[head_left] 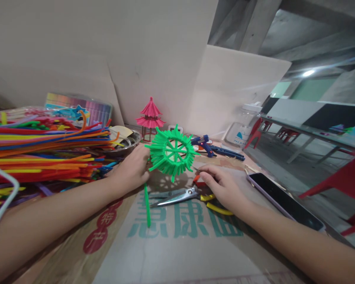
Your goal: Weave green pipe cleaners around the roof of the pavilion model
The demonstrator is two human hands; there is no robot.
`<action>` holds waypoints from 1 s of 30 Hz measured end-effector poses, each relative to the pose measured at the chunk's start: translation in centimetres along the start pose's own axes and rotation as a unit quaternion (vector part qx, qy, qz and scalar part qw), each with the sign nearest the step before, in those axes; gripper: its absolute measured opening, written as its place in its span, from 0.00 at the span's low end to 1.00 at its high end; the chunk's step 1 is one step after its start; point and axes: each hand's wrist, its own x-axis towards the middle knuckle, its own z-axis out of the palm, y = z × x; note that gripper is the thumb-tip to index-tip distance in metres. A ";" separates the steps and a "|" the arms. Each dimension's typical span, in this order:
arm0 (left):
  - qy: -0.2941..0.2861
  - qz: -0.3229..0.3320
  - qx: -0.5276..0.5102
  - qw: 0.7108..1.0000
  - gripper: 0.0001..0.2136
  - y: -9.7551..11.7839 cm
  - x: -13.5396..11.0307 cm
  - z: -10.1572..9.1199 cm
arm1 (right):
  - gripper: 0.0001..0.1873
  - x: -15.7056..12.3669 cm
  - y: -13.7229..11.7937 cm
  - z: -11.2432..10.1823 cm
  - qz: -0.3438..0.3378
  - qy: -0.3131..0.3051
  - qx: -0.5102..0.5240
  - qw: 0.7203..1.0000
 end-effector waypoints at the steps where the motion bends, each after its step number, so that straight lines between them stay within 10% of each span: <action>1: 0.002 0.004 -0.001 1.000 0.09 0.0 0.0 0.0 | 0.12 0.0 0.0 0.0 0.002 0.000 0.001 1.000; 30: 0.008 0.013 0.010 1.000 0.08 0.0 0.0 0.1 | 0.11 0.1 -0.3 0.0 0.004 -0.018 -0.011 1.000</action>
